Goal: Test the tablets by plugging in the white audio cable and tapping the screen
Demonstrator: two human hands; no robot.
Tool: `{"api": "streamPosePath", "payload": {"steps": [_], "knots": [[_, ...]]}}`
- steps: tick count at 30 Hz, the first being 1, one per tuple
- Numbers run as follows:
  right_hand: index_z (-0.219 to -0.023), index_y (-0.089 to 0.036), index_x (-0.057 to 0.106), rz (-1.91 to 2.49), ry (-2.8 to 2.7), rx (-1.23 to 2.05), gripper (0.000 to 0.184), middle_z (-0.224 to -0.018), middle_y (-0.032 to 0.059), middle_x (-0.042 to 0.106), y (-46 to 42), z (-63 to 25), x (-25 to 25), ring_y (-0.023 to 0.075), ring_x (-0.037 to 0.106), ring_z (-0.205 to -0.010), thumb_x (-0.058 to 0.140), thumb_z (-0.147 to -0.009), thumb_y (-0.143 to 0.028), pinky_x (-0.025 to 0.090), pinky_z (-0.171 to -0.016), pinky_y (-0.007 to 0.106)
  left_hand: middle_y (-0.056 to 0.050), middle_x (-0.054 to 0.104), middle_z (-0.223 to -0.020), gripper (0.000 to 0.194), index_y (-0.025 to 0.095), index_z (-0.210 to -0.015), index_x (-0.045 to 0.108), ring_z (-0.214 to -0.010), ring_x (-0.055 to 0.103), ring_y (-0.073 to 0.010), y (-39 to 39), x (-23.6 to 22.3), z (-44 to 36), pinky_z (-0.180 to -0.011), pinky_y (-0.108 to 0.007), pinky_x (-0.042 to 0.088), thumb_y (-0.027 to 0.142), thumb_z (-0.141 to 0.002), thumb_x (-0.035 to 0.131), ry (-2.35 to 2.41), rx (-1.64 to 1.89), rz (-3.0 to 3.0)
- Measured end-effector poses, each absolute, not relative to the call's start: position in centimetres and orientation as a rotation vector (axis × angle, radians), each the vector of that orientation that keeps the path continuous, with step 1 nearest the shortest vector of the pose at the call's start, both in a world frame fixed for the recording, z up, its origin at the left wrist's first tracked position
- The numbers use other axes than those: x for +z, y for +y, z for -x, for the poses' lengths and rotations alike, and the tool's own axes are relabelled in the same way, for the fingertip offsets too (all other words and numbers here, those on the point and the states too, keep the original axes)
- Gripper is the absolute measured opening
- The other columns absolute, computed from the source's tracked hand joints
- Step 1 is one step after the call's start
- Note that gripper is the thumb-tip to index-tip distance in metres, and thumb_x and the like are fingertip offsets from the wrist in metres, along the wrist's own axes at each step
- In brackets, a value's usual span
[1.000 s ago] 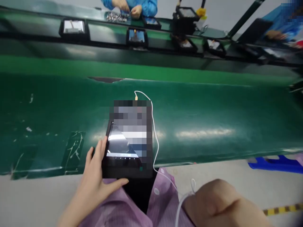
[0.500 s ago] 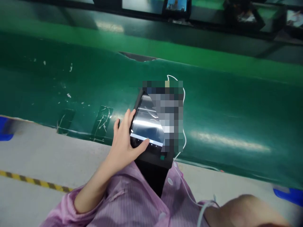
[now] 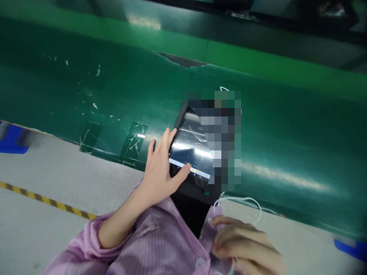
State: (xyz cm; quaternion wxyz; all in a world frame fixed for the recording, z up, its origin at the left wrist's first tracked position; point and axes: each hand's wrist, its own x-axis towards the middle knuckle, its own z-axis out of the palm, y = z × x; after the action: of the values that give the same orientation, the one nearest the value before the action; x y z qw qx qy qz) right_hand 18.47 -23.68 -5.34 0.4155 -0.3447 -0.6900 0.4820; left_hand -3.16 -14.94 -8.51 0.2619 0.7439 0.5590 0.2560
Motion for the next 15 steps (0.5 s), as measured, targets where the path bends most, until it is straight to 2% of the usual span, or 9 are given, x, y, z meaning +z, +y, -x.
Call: {"api": "streamPosePath", "payload": {"steps": [5, 8, 11, 13, 15], "knots": [[-0.102, -0.023, 0.067, 1.062, -1.991, 1.121, 0.018, -0.083, 0.0013, 0.071, -23.9, -19.8, -6.9, 0.0148, 0.068, -0.077, 0.05, -0.103, -0.029, 0.058, -0.074, 0.026, -0.016, 0.031, -0.158, 0.087, 0.027, -0.153, -0.004, -0.148, 0.025, -0.032, -15.0, -8.5, 3.3, -0.117, -0.062, 0.012, 0.044, -0.09, 0.054, 1.525, 0.669, -2.021], [-0.108, -0.025, 0.069, 1.182, -2.12, 1.321, 0.021, -0.093, 0.0035, 0.073, -24.3, -21.3, -7.1, 0.0175, 0.07, -0.085, 0.049, -0.103, -0.03, 0.058, -0.074, 0.028, -0.018, 0.031, -0.158, 0.085, 0.026, -0.153, -0.008, -0.148, 0.024, -0.0326, -15.2, -8.6, 3.4, -0.117, -0.064, 0.011, 0.046, -0.093, 0.048, 1.489, 0.687, -2.04], [-0.121, -0.029, 0.067, 1.306, -2.195, 1.55, 0.025, -0.105, 0.0061, 0.074, -24.0, -23.8, -5.9, 0.021, 0.071, -0.094, 0.057, -0.099, -0.034, 0.059, -0.079, 0.031, -0.017, 0.031, -0.158, 0.084, 0.027, -0.154, -0.007, -0.148, 0.025, -0.0344, -15.2, -8.6, 3.5, -0.116, -0.066, 0.013, 0.047, -0.093, 0.048, 1.495, 0.684, -2.065], [-0.126, -0.032, 0.065, 1.279, -2.204, 1.639, 0.03, -0.105, 0.0062, 0.074, -22.9, -25.5, -4.3, 0.0204, 0.071, -0.094, 0.063, -0.096, -0.031, 0.059, -0.082, 0.03, -0.017, 0.031, -0.158, 0.088, 0.028, -0.154, -0.006, -0.147, 0.027, -0.0358, -15.1, -8.5, 3.5, -0.115, -0.067, 0.015, 0.046, -0.091, 0.052, 1.518, 0.663, -2.076], [-0.123, -0.032, 0.067, 1.158, -2.187, 1.684, 0.03, -0.098, 0.0043, 0.075, -20.8, -26.6, -2.4, 0.0171, 0.071, -0.088, 0.065, -0.094, -0.024, 0.057, -0.079, 0.027, -0.016, 0.032, -0.157, 0.091, 0.028, -0.155, -0.002, -0.146, 0.028, -0.0384, -15.0, -8.4, 3.6, -0.114, -0.069, 0.016, 0.047, -0.088, 0.057, 1.525, 0.644, -2.096]]}}
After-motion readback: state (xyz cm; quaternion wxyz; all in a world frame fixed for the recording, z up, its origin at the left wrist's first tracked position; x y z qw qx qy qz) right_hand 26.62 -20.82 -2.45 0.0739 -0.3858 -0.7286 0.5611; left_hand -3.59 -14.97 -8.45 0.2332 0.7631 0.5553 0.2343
